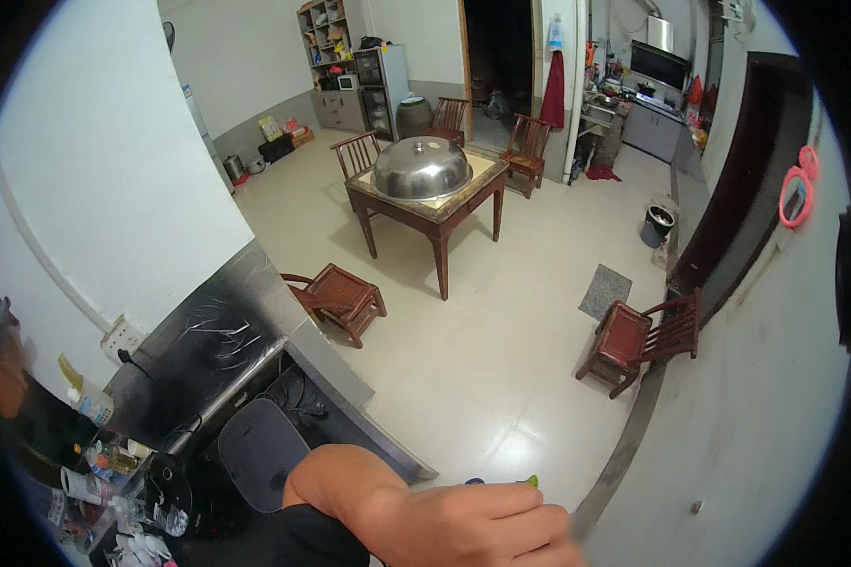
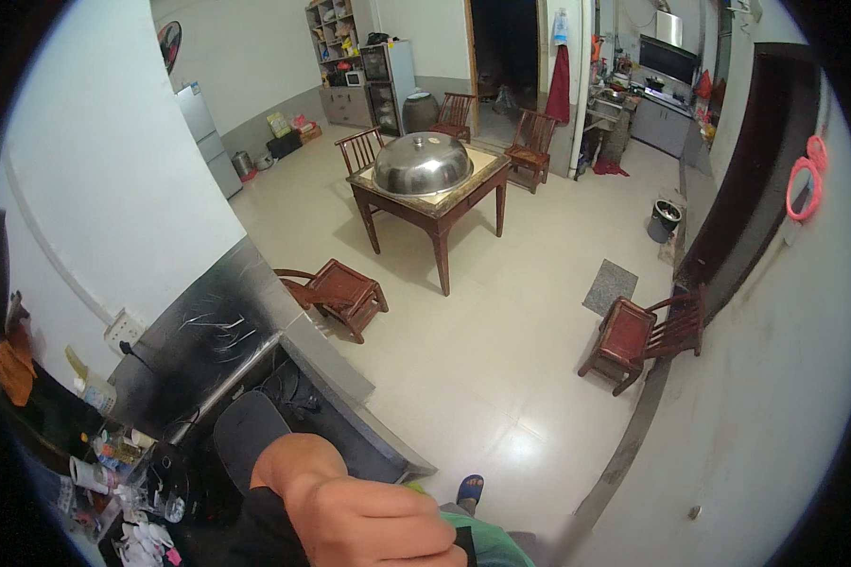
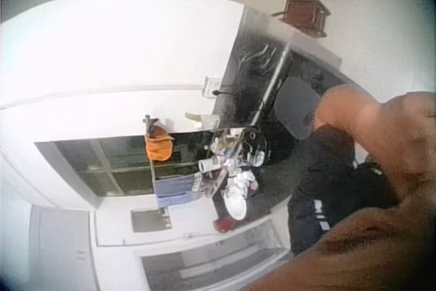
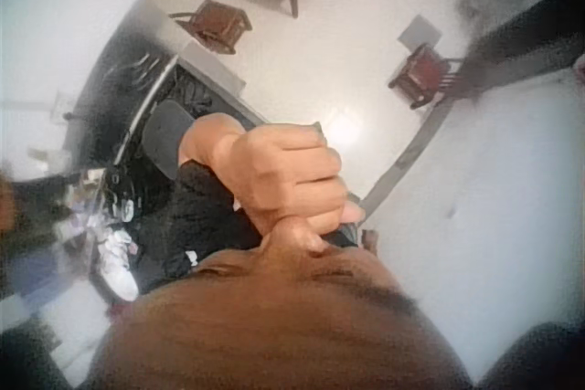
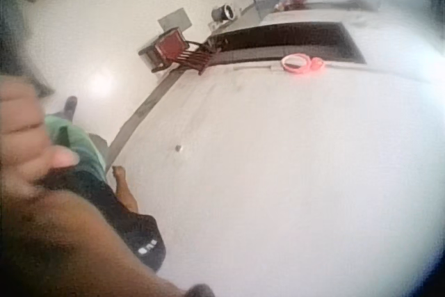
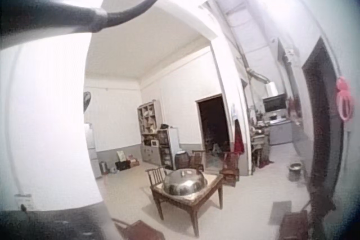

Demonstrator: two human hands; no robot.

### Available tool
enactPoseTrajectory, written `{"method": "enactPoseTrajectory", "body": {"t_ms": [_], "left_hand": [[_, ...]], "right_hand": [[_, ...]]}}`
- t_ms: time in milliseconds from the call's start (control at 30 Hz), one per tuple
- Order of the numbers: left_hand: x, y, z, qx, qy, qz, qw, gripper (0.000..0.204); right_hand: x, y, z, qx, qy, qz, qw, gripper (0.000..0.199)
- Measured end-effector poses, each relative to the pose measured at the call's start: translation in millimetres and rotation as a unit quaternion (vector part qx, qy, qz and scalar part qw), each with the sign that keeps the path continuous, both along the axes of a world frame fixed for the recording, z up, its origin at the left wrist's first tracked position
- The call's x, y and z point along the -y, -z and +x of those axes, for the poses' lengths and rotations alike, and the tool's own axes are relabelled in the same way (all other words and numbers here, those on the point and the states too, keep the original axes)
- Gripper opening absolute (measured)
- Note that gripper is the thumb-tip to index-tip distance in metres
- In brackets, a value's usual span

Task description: The person washes scraps into a sink drain, discards a green item into a bucket, wipes a counter by hand, moves a bedspread, and retrieves a jar from a shelf.

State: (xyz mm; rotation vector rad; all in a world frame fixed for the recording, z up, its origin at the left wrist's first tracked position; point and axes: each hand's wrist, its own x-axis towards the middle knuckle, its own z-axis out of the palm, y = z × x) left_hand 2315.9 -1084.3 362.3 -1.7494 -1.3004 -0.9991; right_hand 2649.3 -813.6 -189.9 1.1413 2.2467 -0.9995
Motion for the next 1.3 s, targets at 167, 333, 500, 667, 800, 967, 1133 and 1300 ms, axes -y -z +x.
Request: {"method": "enactPoseTrajectory", "body": {"t_ms": [167,333,500,667,800,967,1133,1300], "left_hand": [[-13.6,-1.6,-66.6,-0.015,-0.064,-0.047,0.997,0.018],[-28.0,-9.7,-111.8,0.028,-0.208,-0.002,0.978,0.022],[-72.0,7.9,-189.2,0.038,-0.183,-0.047,0.981,0.015],[-109.5,3.1,-260.3,0.084,-0.212,-0.292,0.929,0.012],[-157.4,50.0,-339.9,0.115,-0.33,-0.281,0.894,0.024],[-108.5,111.5,-440.0,0.209,-0.509,-0.296,0.781,0.02],[-7.0,144.6,-499.7,0.219,-0.67,-0.277,0.653,0.006],[106.2,150.6,-543.3,0.228,-0.805,-0.194,0.512,0.011]], "right_hand": [[-42.1,-29.8,-119.4,-0.048,0.019,-0.035,0.998,0.027],[-90.1,-37.5,-225.9,-0.11,-0.009,-0.054,0.992,0.028],[-149.8,1.5,-295.8,-0.099,-0.156,0.005,0.983,0.023],[-235.7,49.6,-387.5,-0.048,-0.216,0.011,0.975,0.019],[-300.2,46.4,-497.3,-0.055,-0.21,0.005,0.976,0.019],[-338.5,31.7,-626.5,-0.075,-0.136,-0.03,0.987,0.018],[-329.2,42.2,-726.0,-0.083,-0.138,-0.053,0.986,0.018],[-300.6,89.1,-786.8,-0.029,-0.275,-0.03,0.96,0.018]]}}
